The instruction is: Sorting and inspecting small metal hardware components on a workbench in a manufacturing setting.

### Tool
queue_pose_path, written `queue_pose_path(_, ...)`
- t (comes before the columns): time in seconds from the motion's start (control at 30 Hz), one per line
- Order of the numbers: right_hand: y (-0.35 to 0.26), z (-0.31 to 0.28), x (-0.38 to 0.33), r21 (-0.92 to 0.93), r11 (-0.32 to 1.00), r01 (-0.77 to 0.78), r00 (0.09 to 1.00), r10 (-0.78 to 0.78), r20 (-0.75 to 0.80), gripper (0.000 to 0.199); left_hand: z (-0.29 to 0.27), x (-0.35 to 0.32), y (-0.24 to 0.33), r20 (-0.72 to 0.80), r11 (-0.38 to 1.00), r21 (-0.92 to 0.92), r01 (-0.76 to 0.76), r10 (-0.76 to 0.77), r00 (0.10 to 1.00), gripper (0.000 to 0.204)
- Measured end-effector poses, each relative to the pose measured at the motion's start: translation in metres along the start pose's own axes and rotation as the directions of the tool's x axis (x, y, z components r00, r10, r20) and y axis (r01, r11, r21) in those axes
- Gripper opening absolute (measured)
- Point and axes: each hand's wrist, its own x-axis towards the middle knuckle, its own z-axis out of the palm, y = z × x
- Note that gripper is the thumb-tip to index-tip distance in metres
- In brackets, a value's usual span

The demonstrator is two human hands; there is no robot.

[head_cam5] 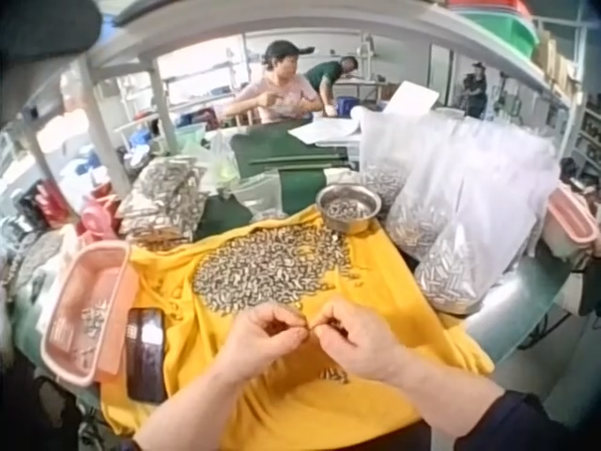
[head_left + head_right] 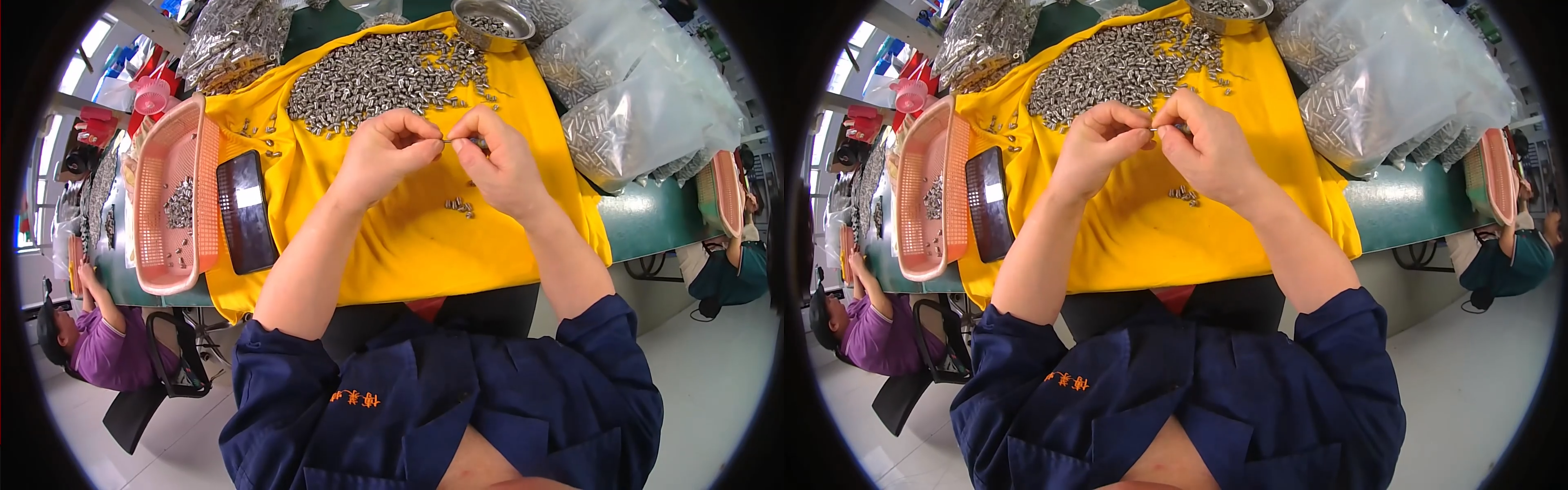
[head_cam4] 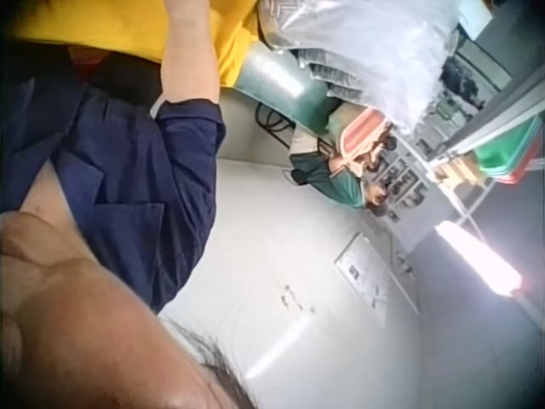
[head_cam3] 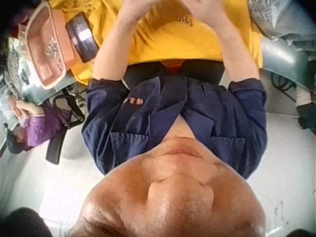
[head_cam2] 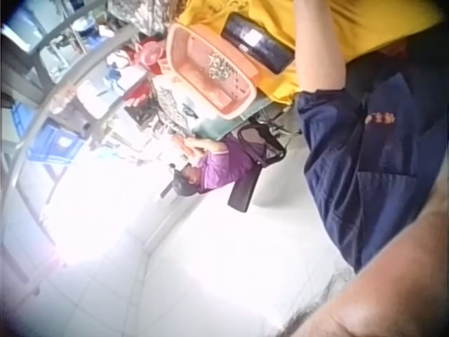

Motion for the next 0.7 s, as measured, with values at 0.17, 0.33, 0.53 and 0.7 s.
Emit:
queue_pose_path(0.17, 0.010, -0.020, 0.007, 0.081, 0.996, 0.031, 0.965, -0.008, -0.262, 0.004, -0.025, 0.003, 0.006, -0.134, 0.988, -0.113, -0.104, 0.088, 0.987, 0.007)
queue_pose_path(0.33, 0.001, -0.010, 0.002, 0.142, 0.990, -0.014, 0.996, 0.026, -0.087, 0.004, -0.001, 0.001, 0.006, -0.065, 0.999, -0.012, -0.032, 0.031, 0.997, 0.012)
queue_pose_path(0.53, 0.001, -0.006, 0.003, 0.180, 0.984, 0.008, 1.000, -0.003, -0.028, 0.006, 0.003, -0.002, 0.002, -0.014, 1.000, 0.025, -0.018, 0.018, 1.000, 0.012)
queue_pose_path(0.7, -0.001, -0.007, 0.002, 0.117, 0.993, 0.008, 1.000, -0.006, -0.024, 0.007, 0.003, -0.001, 0.002, 0.003, 0.999, 0.041, -0.031, 0.031, 1.000, 0.012)
